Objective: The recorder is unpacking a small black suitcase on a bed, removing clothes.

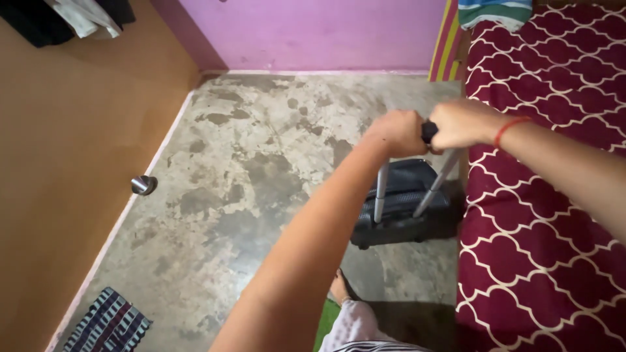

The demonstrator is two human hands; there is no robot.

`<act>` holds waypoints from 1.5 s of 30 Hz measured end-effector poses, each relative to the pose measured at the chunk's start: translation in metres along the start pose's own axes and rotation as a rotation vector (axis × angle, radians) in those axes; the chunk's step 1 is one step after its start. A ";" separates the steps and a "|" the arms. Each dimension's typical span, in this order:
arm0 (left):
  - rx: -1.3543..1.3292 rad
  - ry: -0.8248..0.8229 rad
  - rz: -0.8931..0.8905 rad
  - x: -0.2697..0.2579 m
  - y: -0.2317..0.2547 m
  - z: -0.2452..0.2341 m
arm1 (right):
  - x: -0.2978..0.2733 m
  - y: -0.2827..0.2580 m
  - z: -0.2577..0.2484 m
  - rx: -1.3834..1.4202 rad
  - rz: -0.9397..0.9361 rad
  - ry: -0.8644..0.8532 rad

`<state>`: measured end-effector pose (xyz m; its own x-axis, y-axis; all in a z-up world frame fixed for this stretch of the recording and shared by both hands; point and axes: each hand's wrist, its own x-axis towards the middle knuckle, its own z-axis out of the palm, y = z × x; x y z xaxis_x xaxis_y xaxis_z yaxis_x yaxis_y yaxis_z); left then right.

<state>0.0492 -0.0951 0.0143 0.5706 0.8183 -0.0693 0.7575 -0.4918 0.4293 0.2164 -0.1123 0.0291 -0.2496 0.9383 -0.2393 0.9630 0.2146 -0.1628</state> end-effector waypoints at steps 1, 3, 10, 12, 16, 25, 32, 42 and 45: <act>-0.002 0.001 0.004 0.007 0.001 0.004 | 0.008 0.017 0.006 -0.003 0.003 0.001; 0.044 -0.017 0.092 0.018 0.003 0.016 | 0.021 0.052 0.023 0.058 -0.028 -0.135; -0.100 -0.098 0.286 0.034 -0.002 0.034 | -0.011 0.089 0.015 0.641 0.226 -0.315; -0.158 -0.117 0.296 0.026 0.006 0.029 | -0.006 0.112 0.027 0.750 0.217 -0.282; -0.099 -0.124 0.226 0.027 0.012 0.031 | -0.007 0.101 0.018 0.663 0.250 -0.276; -0.098 -0.157 0.155 0.017 0.019 0.030 | 0.007 0.114 0.031 0.481 0.227 -0.337; 0.005 0.039 0.004 -0.013 0.033 0.028 | -0.008 0.073 0.015 0.452 0.223 -0.363; -0.251 -0.451 0.034 0.043 -0.008 0.041 | -0.023 0.028 -0.013 0.497 0.201 -0.366; -0.319 -0.428 0.031 0.027 -0.005 0.020 | 0.001 0.053 0.011 0.515 0.138 -0.380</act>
<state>0.0671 -0.0761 -0.0081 0.7204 0.5771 -0.3846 0.6418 -0.3445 0.6851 0.2661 -0.1034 0.0098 -0.2365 0.7667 -0.5969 0.8406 -0.1467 -0.5214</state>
